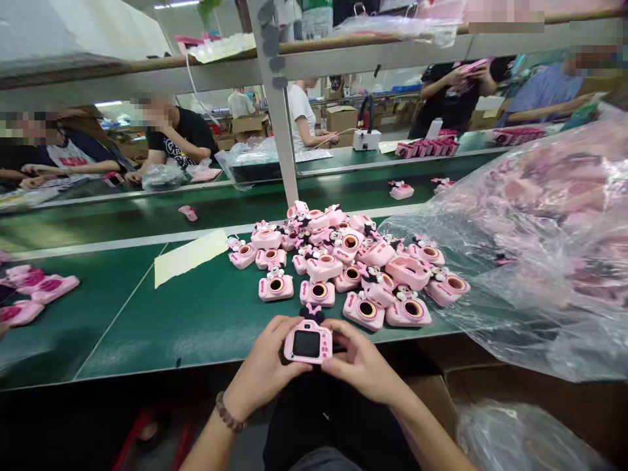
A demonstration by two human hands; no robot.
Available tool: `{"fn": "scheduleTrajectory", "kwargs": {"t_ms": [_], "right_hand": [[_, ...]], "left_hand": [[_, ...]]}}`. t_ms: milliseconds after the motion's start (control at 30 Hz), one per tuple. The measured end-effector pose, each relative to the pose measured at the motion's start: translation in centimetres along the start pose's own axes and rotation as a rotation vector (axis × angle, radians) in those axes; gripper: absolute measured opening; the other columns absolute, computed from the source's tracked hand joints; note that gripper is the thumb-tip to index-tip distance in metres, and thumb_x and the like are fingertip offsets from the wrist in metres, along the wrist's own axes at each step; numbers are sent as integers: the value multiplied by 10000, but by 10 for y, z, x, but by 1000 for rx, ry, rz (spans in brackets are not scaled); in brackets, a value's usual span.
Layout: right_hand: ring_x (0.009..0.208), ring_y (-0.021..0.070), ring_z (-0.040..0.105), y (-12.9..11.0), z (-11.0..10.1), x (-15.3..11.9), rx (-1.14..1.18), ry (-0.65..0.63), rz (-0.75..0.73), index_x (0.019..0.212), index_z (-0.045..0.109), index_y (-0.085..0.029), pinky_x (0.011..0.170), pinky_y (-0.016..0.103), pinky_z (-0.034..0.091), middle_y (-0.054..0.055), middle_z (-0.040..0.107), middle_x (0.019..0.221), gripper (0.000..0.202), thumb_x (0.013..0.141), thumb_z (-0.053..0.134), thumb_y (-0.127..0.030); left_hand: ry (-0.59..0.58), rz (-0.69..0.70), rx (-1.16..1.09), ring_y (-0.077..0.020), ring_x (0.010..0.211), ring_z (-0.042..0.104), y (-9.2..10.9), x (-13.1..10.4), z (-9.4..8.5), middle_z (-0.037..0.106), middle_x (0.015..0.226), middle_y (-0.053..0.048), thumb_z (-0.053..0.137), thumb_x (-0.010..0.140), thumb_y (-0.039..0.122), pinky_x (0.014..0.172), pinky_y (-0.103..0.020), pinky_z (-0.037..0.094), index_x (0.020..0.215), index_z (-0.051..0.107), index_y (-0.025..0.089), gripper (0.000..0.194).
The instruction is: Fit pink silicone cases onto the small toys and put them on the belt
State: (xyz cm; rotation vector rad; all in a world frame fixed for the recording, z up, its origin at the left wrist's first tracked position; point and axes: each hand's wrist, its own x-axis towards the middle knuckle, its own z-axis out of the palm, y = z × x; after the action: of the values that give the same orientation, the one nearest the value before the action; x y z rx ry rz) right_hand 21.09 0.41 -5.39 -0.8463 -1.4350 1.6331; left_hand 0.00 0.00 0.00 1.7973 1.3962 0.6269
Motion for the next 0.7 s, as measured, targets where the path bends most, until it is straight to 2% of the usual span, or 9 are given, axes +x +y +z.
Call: {"fn": "scheduleTrajectory", "kwargs": {"t_ms": [167, 267, 300, 367, 400, 467, 567, 600, 700], "right_hand": [[1240, 240, 491, -17, 2, -11, -400, 139, -118, 1340, 492, -299, 999, 390, 505, 93, 488, 1334, 524, 857, 695, -270], [1321, 265, 433, -21, -3, -13, -476, 180, -175, 1357, 511, -316, 1095, 435, 405, 95, 472, 1397, 547, 849, 714, -338], [1351, 285, 404, -21, -2, -12, -420, 201, -180, 1359, 515, -319, 1098, 444, 396, 96, 445, 1437, 590, 819, 740, -398], [1382, 317, 373, -20, 3, -11, -143, 252, -169, 1393, 478, -340, 1074, 457, 414, 85, 399, 1493, 720, 764, 722, -593], [1376, 325, 387, -19, 8, -9, 41, 252, -147, 1409, 455, -349, 1053, 464, 431, 81, 410, 1493, 773, 749, 663, -695], [1300, 338, 484, -19, 20, -3, 368, 162, -60, 1388, 485, -321, 1003, 484, 466, 99, 521, 1402, 822, 745, 492, -832], [1071, 344, 633, -36, 30, 10, 613, -73, 123, 1181, 656, -196, 890, 476, 524, 161, 667, 1140, 858, 720, 402, -873], [1004, 326, 656, -48, 29, 16, 664, -82, 137, 1132, 675, -178, 851, 457, 538, 162, 680, 1084, 836, 723, 413, -859], [899, 259, 672, -102, -1, 44, 695, 108, -3, 1139, 646, -224, 765, 398, 562, 114, 686, 1055, 613, 799, 507, -714]], "left_hand": [[54, 25, 10, -171, 1059, 573, 8, 0, 8, 544, 1178, -16, 749, 772, 234, 957, -327, 490, 1282, 524, 313, 562], [110, 77, 2, -176, 1052, 591, 8, -2, 9, 556, 1203, -17, 738, 794, 295, 953, -336, 510, 1286, 512, 336, 543], [144, 107, 3, -180, 1058, 595, 7, -2, 9, 564, 1211, -18, 744, 789, 315, 942, -333, 518, 1282, 509, 342, 546], [254, 219, 14, -197, 1075, 597, 5, -1, 12, 587, 1212, -25, 766, 764, 357, 925, -332, 530, 1279, 500, 340, 579], [316, 301, 27, -211, 1089, 594, 4, 0, 15, 600, 1211, -33, 772, 752, 374, 929, -341, 531, 1283, 493, 333, 602], [409, 448, 62, -241, 1137, 574, 5, 6, 21, 619, 1218, -55, 745, 760, 400, 966, -373, 518, 1306, 477, 312, 614], [476, 481, 130, -277, 1269, 494, 8, 16, 23, 564, 1343, -93, 614, 838, 474, 1034, -420, 470, 1367, 440, 286, 588], [502, 453, 151, -284, 1300, 471, 6, 18, 20, 528, 1390, -102, 572, 858, 502, 1050, -431, 452, 1392, 417, 281, 598], [614, 338, 230, -296, 1298, 474, -17, 19, -1, 496, 1417, -107, 533, 870, 545, 1045, -451, 440, 1403, 394, 286, 609]]}}
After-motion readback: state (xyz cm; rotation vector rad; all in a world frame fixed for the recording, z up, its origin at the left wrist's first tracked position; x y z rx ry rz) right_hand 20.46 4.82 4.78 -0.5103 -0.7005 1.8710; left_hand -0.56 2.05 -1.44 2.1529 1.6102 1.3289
